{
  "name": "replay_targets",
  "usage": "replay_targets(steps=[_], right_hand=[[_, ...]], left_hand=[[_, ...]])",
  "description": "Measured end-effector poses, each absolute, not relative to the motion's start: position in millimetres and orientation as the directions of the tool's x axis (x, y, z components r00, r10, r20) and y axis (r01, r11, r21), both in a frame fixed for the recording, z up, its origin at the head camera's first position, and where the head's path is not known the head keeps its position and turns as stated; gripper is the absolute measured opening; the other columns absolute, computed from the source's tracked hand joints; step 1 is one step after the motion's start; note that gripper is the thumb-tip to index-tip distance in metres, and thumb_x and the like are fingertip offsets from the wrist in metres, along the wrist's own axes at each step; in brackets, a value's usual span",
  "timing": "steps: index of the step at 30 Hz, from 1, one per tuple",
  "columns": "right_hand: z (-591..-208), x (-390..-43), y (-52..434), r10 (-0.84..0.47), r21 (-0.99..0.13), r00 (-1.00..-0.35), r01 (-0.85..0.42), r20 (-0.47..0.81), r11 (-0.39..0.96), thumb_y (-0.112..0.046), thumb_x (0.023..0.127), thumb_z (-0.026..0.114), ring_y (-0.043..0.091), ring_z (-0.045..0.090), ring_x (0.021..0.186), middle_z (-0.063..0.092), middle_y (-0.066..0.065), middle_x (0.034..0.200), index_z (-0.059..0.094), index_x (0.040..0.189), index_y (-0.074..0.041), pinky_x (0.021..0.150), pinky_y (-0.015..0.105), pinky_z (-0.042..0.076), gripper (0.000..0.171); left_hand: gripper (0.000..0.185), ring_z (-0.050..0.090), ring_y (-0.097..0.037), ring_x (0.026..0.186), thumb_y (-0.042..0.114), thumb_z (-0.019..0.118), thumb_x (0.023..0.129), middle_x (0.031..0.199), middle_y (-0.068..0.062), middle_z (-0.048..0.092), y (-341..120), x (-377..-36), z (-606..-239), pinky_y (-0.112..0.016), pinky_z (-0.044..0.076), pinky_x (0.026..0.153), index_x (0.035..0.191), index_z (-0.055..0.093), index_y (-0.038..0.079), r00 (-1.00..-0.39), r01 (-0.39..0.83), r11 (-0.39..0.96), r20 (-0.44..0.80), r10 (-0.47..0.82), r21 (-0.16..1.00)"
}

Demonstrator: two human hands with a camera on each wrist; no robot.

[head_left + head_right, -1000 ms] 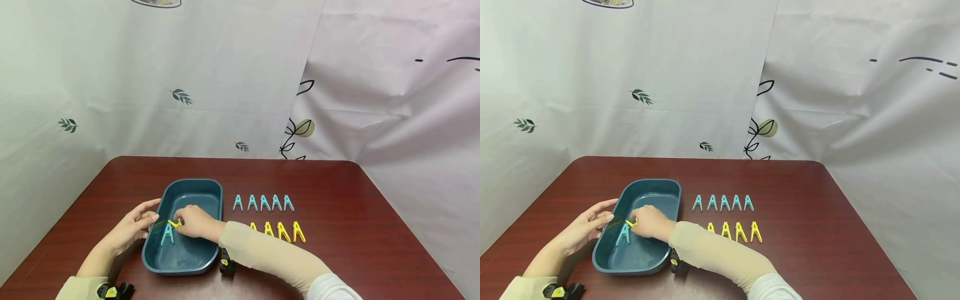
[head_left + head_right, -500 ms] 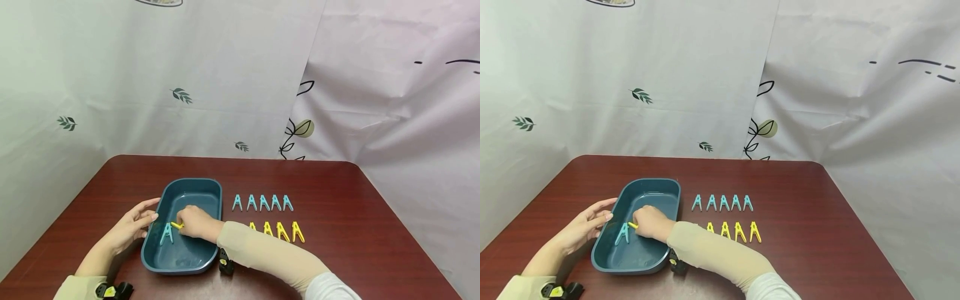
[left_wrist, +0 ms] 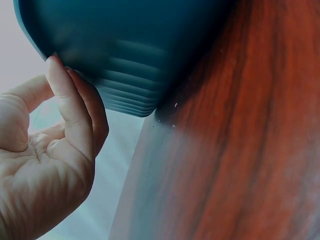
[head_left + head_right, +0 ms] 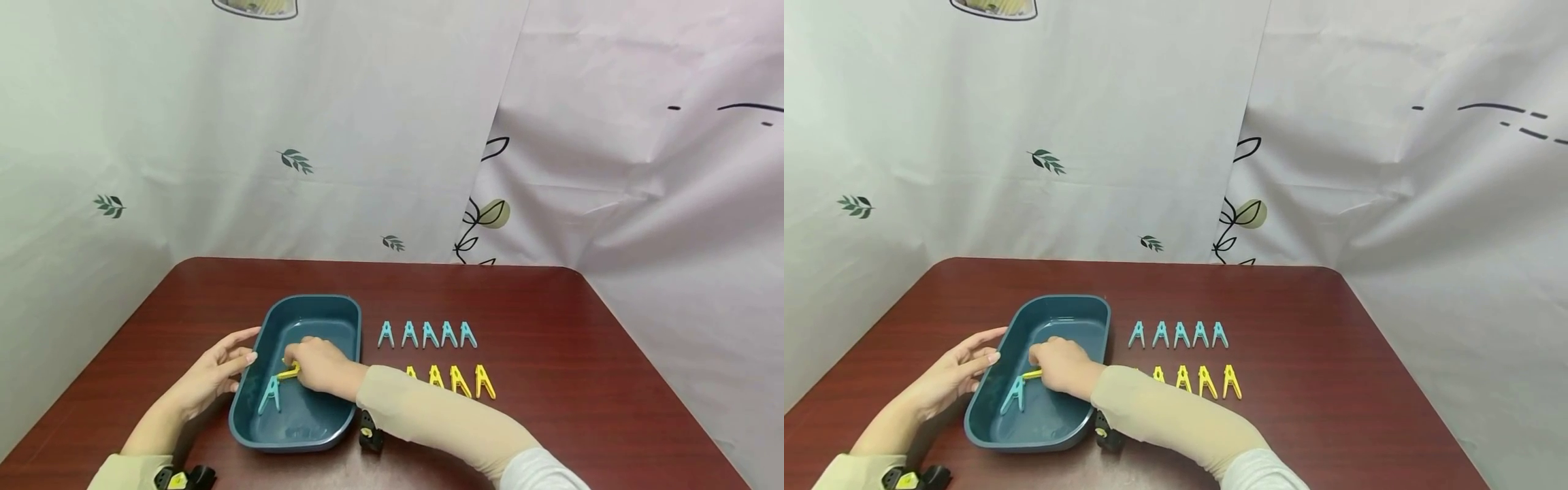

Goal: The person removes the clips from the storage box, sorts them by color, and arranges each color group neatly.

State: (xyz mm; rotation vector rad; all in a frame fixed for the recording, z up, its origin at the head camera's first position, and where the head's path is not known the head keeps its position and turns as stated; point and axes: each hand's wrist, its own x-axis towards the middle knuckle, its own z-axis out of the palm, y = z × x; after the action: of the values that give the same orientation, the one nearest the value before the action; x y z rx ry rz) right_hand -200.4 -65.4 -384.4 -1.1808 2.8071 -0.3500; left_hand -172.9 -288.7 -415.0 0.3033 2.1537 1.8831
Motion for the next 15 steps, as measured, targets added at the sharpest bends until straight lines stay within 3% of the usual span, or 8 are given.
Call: replay_targets(steps=[7,15], right_hand=[[-381.9,-202.0,-56.6,-0.688,-0.38,-0.725,-0.638,0.004,0.67,-0.015,0.087,0.069,0.006,0.059,0.09,0.064,0.0,0.106,0.061,0.12,-0.014,0.072,0.014,0.047,0.034],[-372.9,-195.0,-49.9,-0.671,-0.407,-0.739,-0.631,0.058,0.66,-0.015,0.083,0.074,0.004,0.058,0.081,0.067,-0.002,0.094,0.069,0.107,-0.012,0.068,0.012,0.044,0.024]], left_hand=[[0.045,0.064,-0.01,0.083,0.016,0.048,0.1,0.1,0.003,0.064,-288.0,-172.6,-415.7,-0.026,0.054,0.06,0.142,0.032,0.02,-0.944,-0.019,0.133,-0.061,0.325,0.991],[0.045,0.064,-0.01,0.084,0.017,0.049,0.099,0.099,0.004,0.064,-287.2,-171.5,-414.6,-0.027,0.054,0.061,0.141,0.033,0.019,-0.95,-0.016,0.152,-0.062,0.305,0.988]])
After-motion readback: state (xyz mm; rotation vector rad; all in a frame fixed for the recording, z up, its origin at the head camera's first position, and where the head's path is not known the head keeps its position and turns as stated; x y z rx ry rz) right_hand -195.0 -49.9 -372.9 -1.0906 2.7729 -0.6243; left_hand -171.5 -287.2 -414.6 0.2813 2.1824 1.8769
